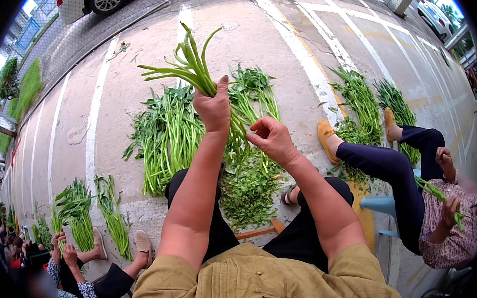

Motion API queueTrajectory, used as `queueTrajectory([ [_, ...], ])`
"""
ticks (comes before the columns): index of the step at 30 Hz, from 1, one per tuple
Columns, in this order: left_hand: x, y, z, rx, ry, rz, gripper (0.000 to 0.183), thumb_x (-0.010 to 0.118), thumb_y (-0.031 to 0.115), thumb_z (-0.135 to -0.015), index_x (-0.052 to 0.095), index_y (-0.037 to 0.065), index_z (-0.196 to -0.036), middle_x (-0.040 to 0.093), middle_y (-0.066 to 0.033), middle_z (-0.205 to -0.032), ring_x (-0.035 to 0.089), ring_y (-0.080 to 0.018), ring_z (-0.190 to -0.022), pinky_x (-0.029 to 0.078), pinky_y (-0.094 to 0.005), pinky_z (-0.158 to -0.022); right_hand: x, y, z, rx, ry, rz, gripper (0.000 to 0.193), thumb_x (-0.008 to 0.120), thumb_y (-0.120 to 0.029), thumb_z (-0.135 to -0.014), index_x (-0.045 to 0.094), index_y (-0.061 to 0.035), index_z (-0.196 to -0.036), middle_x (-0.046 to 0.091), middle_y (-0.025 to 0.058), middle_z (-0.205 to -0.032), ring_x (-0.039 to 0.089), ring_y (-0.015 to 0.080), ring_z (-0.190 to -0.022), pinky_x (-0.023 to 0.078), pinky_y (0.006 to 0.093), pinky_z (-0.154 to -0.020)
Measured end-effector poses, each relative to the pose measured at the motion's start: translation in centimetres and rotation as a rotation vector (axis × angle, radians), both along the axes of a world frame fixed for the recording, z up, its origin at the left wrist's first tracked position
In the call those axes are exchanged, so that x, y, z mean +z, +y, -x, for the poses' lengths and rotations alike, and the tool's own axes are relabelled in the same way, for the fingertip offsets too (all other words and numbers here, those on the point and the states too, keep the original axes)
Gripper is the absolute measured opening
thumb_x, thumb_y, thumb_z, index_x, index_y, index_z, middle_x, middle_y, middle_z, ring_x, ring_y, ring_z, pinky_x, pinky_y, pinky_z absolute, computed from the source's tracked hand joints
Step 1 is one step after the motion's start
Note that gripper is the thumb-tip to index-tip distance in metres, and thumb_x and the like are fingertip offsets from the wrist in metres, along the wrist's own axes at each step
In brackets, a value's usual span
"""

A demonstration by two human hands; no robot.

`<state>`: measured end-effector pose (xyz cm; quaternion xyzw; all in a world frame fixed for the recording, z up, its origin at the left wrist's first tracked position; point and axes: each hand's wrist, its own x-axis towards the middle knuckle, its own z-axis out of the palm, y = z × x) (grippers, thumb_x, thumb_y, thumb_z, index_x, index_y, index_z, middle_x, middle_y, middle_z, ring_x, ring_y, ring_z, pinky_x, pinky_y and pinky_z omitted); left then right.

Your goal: The person picks individual leaves and stalks from a bunch of vegetables by hand and places them in a pile on the ground.

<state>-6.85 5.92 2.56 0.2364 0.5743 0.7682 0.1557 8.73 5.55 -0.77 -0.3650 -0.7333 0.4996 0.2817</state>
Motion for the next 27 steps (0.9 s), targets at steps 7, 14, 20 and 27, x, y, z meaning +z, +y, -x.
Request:
queueTrajectory([
  [7, -0.5, 0.1, -0.3, -0.015, 0.046, 0.005, 0.028, 0.073, 0.015, -0.075, 0.049, 0.005, -0.065, 0.046, 0.0028, -0.055, 0.038, -0.0064, -0.048, 0.035, -0.0228, -0.045, 0.6, -0.4, 0.9, -0.054, 0.096, -0.115, 0.012, 0.067, -0.009, -0.073, 0.061, -0.001, -0.079, 0.058, 0.0087, -0.075, 0.058, 0.0175, -0.063, 0.047, 0.0276, -0.059],
  [14, -1.0, 0.2, -0.3, -0.008, 0.084, 0.031, 0.029, 0.074, 0.016, -0.075, 0.05, 0.004, -0.065, 0.047, 0.0022, -0.055, 0.039, -0.0073, -0.048, 0.035, -0.0239, -0.046, 0.4, -0.4, 0.4, -0.056, 0.115, -0.243, 0.006, 0.063, -0.005, -0.077, 0.061, -0.0005, -0.08, 0.056, 0.005, -0.071, 0.054, 0.0111, -0.062, 0.044, 0.024, -0.057],
  [20, -1.0, 0.0, -0.8, -0.043, 0.096, 0.048, 0.027, 0.073, 0.016, -0.075, 0.051, 0.004, -0.065, 0.047, 0.0028, -0.054, 0.038, -0.0072, -0.048, 0.035, -0.0243, -0.046, 1.0, -0.5, 0.3, -0.057, 0.008, -0.276, 0.005, 0.058, -0.006, -0.075, 0.058, -0.0007, -0.075, 0.058, 0.0123, -0.073, 0.058, 0.0232, -0.065, 0.046, 0.0308, -0.059],
  [27, -0.7, 0.0, -1.7, -0.073, 0.178, 0.003, 0.025, 0.072, 0.014, -0.076, 0.052, 0.004, -0.066, 0.047, 0.0032, -0.054, 0.038, -0.0059, -0.049, 0.034, -0.0225, -0.046, -0.4, 0.3, 0.4, -0.063, 0.051, 0.048, 0.006, 0.053, -0.007, -0.073, 0.054, -0.0007, -0.073, 0.055, 0.0082, -0.063, 0.055, 0.0169, -0.056, 0.045, 0.0298, -0.053],
])
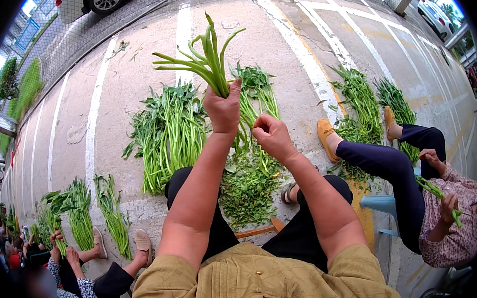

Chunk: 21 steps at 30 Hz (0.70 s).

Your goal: The person picks individual leaves and stalks from a bunch of vegetables by hand and places them in a pile on the ground.

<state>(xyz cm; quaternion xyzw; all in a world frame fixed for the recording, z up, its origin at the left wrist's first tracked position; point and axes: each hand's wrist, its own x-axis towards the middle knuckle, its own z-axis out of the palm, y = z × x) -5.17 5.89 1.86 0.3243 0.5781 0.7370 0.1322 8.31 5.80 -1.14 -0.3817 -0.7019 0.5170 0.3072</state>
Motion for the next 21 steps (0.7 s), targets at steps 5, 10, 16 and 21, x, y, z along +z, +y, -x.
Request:
queueTrajectory([
  [5, -0.5, 0.0, 0.1, -0.002, -0.033, -0.013, 0.025, 0.072, 0.013, -0.077, 0.05, 0.004, -0.067, 0.046, 0.0039, -0.054, 0.038, -0.005, -0.05, 0.034, -0.0218, -0.045, 0.7, 0.5, 0.0, 0.021, 0.055, 0.439, 0.002, 0.053, -0.008, -0.076, 0.053, -0.0059, -0.076, 0.054, 0.0012, -0.064, 0.051, 0.0083, -0.049, 0.044, 0.022, -0.04],
  [10, 0.1, 0.3, 2.0, -0.007, -0.264, -0.078, 0.026, 0.072, 0.016, -0.077, 0.049, 0.005, -0.07, 0.047, 0.0021, -0.053, 0.04, -0.0063, -0.043, 0.034, -0.021, -0.04, -0.3, 1.3, -0.7, -0.032, 0.001, 0.606, 0.002, 0.052, -0.008, -0.074, 0.051, -0.007, -0.073, 0.052, 0.0016, -0.063, 0.051, 0.01, -0.048, 0.045, 0.0236, -0.039],
  [16, 0.2, 0.3, 3.6, -0.005, -0.568, 0.027, 0.032, 0.074, 0.026, -0.074, 0.05, 0.006, -0.07, 0.046, -0.003, -0.047, 0.042, -0.0117, -0.035, 0.034, -0.0248, -0.033, -0.6, 0.7, -1.1, -0.047, -0.162, -0.126, 0.012, 0.061, -0.009, -0.073, 0.058, -0.0028, -0.082, 0.057, 0.0064, -0.076, 0.056, 0.0129, -0.063, 0.047, 0.0263, -0.059],
  [21, 0.5, 0.0, 3.0, -0.027, -0.565, 0.092, 0.034, 0.075, 0.028, -0.073, 0.049, 0.006, -0.072, 0.046, -0.0019, -0.048, 0.041, -0.0102, -0.036, 0.034, -0.0236, -0.034, 2.5, -0.1, -0.3, -0.11, 0.107, -0.166, 0.008, 0.064, -0.007, -0.076, 0.059, -0.0017, -0.079, 0.055, 0.0049, -0.076, 0.056, 0.0118, -0.063, 0.047, 0.0234, -0.058],
])
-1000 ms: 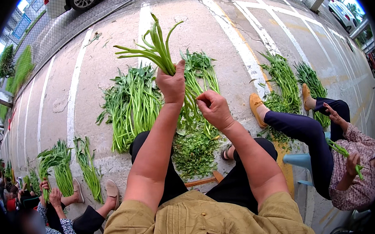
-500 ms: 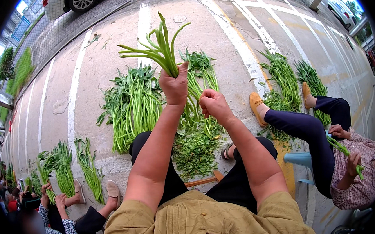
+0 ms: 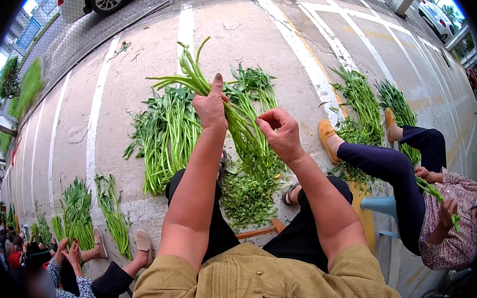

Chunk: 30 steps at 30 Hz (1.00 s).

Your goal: The person picks individual leaves and stalks from a bunch of vegetables by hand and places them in a pile on the ground.

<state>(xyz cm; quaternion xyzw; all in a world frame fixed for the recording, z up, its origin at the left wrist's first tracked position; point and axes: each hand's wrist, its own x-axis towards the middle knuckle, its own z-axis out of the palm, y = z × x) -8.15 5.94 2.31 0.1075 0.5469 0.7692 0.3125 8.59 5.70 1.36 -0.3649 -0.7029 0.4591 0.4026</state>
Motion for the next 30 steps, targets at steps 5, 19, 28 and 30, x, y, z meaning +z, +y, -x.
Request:
queueTrajectory([
  [5, 0.2, 0.0, -1.7, -0.056, 0.025, -0.001, 0.033, 0.074, 0.028, -0.074, 0.049, 0.008, -0.07, 0.046, -0.0017, -0.047, 0.041, -0.0106, -0.034, 0.034, -0.0235, -0.034, 0.9, -0.7, 0.9, 0.071, 0.035, -0.192, 0.007, 0.064, -0.002, -0.074, 0.061, -0.0013, -0.079, 0.056, 0.0066, -0.077, 0.059, 0.0145, -0.065, 0.049, 0.0234, -0.06],
  [19, -0.3, 0.0, -2.5, -0.326, -0.035, -0.084, 0.032, 0.058, 0.038, -0.086, 0.047, 0.008, -0.083, 0.048, -0.0022, -0.055, 0.046, -0.012, -0.04, 0.039, -0.0245, -0.038, -0.9, 0.2, 0.6, 0.025, -0.055, -0.152, 0.019, 0.067, -0.008, -0.073, 0.058, -0.0014, -0.087, 0.056, 0.0052, -0.076, 0.055, 0.0141, -0.064, 0.047, 0.0252, -0.059],
  [28, 0.7, -0.6, -1.5, -0.576, -0.151, -0.298, 0.03, 0.044, 0.034, -0.093, 0.045, 0.004, -0.095, 0.052, -0.0062, -0.068, 0.053, -0.0171, -0.055, 0.047, -0.0293, -0.054, 0.0, 0.3, 0.2, 0.154, 0.186, 0.332, 0.014, 0.061, -0.003, -0.079, 0.06, -0.0034, -0.093, 0.055, -0.0011, -0.071, 0.051, 0.0042, -0.062, 0.044, 0.0191, -0.058],
  [30, 0.5, -0.5, -1.5, -0.616, -0.203, -0.326, 0.03, 0.043, 0.033, -0.094, 0.046, 0.004, -0.096, 0.052, -0.007, -0.07, 0.053, -0.0175, -0.058, 0.048, -0.0303, -0.057, -0.4, 0.3, 0.2, 0.158, 0.147, 0.202, 0.016, 0.062, -0.002, -0.078, 0.06, -0.0026, -0.093, 0.054, 0.0, -0.072, 0.051, 0.0044, -0.061, 0.044, 0.0193, -0.057],
])
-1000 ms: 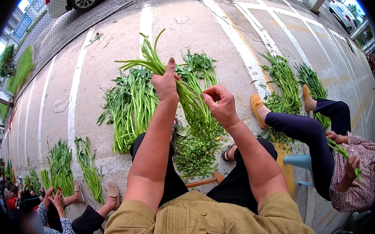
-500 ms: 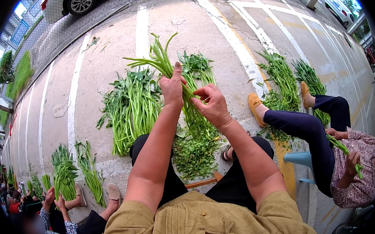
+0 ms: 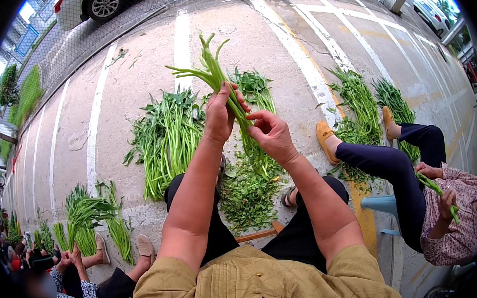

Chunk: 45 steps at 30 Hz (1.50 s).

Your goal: The person picks individual leaves and stalks from a bunch of vegetables by hand and places them in a pile on the ground.

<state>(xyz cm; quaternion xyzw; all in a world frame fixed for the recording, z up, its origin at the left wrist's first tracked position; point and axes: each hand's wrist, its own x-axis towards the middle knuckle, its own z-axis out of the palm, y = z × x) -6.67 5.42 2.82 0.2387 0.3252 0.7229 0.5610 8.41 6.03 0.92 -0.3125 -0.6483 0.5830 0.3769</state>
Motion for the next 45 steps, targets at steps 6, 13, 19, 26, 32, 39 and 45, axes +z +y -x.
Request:
queueTrajectory([
  [6, -0.3, 0.1, 0.0, -0.037, -0.04, -0.03, 0.03, 0.043, 0.032, -0.093, 0.047, 0.003, -0.098, 0.052, -0.007, -0.073, 0.054, -0.0174, -0.061, 0.051, -0.034, -0.064, 0.3, -0.1, 0.3, -0.048, -0.071, -0.167, 0.012, 0.064, -0.003, -0.075, 0.061, -0.0022, -0.087, 0.053, 0.0008, -0.076, 0.052, 0.0055, -0.064, 0.044, 0.0201, -0.058],
  [13, 0.0, 0.0, -0.1, -0.011, 0.085, -0.022, 0.029, 0.048, 0.031, -0.092, 0.047, 0.003, -0.098, 0.052, -0.0057, -0.072, 0.054, -0.0158, -0.056, 0.05, -0.0299, -0.054, 0.0, 1.1, -0.8, 0.028, -0.003, 0.111, 0.008, 0.063, -0.007, -0.077, 0.059, -0.0014, -0.08, 0.057, 0.0022, -0.073, 0.055, 0.0088, -0.063, 0.046, 0.0221, -0.059],
  [19, -0.1, 0.0, -0.3, -0.03, 0.121, -0.008, 0.026, 0.05, 0.029, -0.091, 0.049, 0.003, -0.095, 0.052, -0.005, -0.066, 0.051, -0.0147, -0.049, 0.044, -0.0255, -0.047, 1.1, 1.8, -1.6, 0.162, 0.272, 0.583, 0.008, 0.057, -0.009, -0.081, 0.059, -0.0022, -0.085, 0.057, 0.0014, -0.067, 0.054, 0.0093, -0.059, 0.047, 0.0227, -0.058],
  [26, 0.2, -0.3, 0.4, -0.026, 0.087, -0.025, 0.024, 0.05, 0.028, -0.091, 0.05, 0.003, -0.091, 0.05, -0.0048, -0.061, 0.047, -0.0136, -0.042, 0.041, -0.0252, -0.039, 2.1, 2.0, -2.4, 0.364, 0.261, 0.675, 0.023, 0.051, -0.011, -0.085, 0.057, 0.0027, -0.103, 0.054, 0.0018, -0.068, 0.053, 0.0101, -0.059, 0.051, 0.027, -0.063],
  [32, 0.3, -0.1, 1.2, 0.085, 0.056, -0.038, 0.023, 0.052, 0.027, -0.091, 0.049, 0.004, -0.089, 0.048, -0.0045, -0.058, 0.043, -0.0132, -0.037, 0.038, -0.0254, -0.035, 1.3, 1.8, -2.3, 0.473, 0.224, 0.892, 0.034, 0.042, -0.023, -0.092, 0.05, 0.0036, -0.112, 0.058, 0.0066, -0.074, 0.058, 0.0136, -0.061, 0.054, 0.0316, -0.056],
  [39, 0.9, -0.5, 3.2, 0.135, 0.047, -0.093, 0.022, 0.05, 0.028, -0.091, 0.05, 0.006, -0.088, 0.045, -0.0025, -0.059, 0.04, -0.012, -0.04, 0.035, -0.0255, -0.037, 0.8, 1.7, -2.6, 0.405, 0.087, 0.859, 0.031, 0.044, -0.019, -0.091, 0.052, 0.0034, -0.11, 0.062, 0.0116, -0.081, 0.061, 0.0161, -0.062, 0.055, 0.0327, -0.055],
  [45, 0.7, -0.4, 3.5, 0.203, 0.081, -0.095, 0.023, 0.062, 0.028, -0.084, 0.052, 0.008, -0.077, 0.04, 0.0006, -0.051, 0.038, -0.0102, -0.035, 0.032, -0.0243, -0.033, 0.3, 1.3, -2.5, 0.417, -0.026, 0.757, 0.024, 0.055, -0.007, -0.084, 0.056, 0.0022, -0.106, 0.063, 0.0118, -0.082, 0.062, 0.0157, -0.065, 0.056, 0.0317, -0.057],
])
